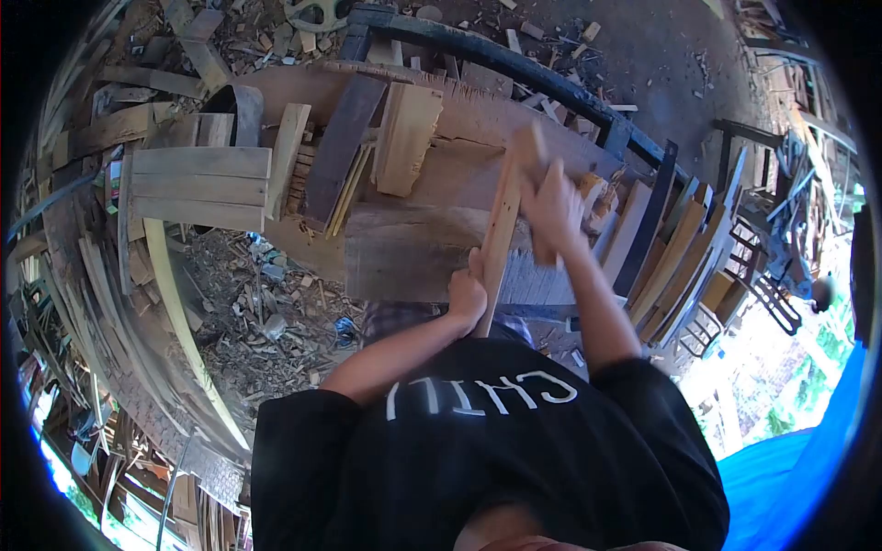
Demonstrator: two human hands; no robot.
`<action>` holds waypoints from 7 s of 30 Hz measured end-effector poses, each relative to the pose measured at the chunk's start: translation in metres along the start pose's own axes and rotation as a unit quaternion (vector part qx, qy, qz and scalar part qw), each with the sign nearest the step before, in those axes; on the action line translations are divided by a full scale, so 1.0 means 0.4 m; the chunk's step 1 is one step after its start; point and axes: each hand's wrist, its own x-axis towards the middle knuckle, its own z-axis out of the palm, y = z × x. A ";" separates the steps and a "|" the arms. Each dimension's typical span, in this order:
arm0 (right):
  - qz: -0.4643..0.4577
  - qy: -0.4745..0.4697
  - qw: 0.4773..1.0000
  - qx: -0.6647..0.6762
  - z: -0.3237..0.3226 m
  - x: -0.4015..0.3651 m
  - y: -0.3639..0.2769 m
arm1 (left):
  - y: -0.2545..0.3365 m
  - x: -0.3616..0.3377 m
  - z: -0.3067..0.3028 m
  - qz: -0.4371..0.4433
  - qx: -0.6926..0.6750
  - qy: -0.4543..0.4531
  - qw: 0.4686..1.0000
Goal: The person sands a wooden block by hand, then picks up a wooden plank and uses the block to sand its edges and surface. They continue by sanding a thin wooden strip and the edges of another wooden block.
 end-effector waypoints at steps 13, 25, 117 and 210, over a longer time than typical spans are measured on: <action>0.004 0.024 0.999 0.022 0.008 0.020 -0.002 | -0.032 0.018 0.012 0.017 -0.050 0.010 0.999; -0.010 -0.013 1.000 0.001 -0.011 -0.080 -0.012 | -0.009 -0.004 0.006 0.033 -0.021 0.013 0.999; 0.138 -0.232 0.293 0.917 -0.006 -0.059 0.129 | 0.154 -0.192 -0.046 0.540 -0.092 -0.179 0.817; -0.038 -0.031 0.995 0.092 -0.065 -0.004 0.057 | 0.201 0.055 0.169 0.281 0.246 0.095 0.923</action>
